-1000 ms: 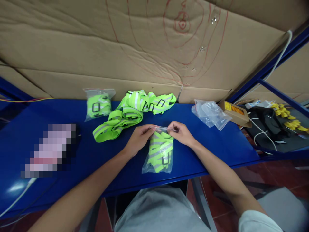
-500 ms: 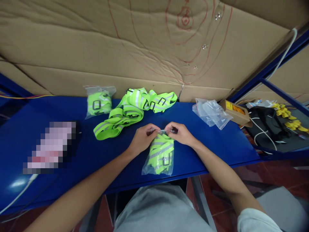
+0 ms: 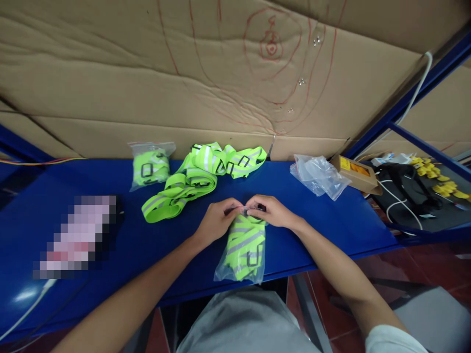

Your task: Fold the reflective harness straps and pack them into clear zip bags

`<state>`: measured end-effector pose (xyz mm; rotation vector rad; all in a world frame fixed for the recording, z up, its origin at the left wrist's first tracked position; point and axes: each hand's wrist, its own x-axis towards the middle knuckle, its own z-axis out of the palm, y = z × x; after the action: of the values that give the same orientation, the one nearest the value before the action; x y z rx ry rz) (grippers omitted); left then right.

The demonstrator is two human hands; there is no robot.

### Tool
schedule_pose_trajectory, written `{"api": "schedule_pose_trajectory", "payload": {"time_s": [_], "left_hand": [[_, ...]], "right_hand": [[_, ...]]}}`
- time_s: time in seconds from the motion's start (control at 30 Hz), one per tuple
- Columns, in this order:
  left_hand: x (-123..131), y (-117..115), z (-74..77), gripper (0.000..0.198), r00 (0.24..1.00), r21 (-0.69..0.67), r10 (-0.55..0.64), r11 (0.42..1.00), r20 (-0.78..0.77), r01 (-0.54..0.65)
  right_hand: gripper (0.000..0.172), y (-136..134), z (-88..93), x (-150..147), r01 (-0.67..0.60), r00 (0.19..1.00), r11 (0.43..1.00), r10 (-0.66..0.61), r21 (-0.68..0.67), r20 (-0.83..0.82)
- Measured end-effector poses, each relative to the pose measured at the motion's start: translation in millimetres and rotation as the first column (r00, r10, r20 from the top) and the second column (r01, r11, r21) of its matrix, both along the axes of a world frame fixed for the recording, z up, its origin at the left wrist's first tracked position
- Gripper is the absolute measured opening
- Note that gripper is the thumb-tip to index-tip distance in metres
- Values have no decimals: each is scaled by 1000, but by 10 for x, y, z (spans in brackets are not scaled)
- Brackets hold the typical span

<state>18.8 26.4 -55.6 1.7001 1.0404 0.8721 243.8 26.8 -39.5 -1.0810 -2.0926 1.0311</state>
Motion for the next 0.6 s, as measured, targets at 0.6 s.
{"api": "schedule_pose_trajectory", "payload": {"time_s": [0.6], "left_hand": [[-177, 72, 266, 41, 979, -214, 60, 977, 193, -17]], "right_hand": [[47, -10, 35, -49, 57, 998, 992, -59, 113, 12]]}}
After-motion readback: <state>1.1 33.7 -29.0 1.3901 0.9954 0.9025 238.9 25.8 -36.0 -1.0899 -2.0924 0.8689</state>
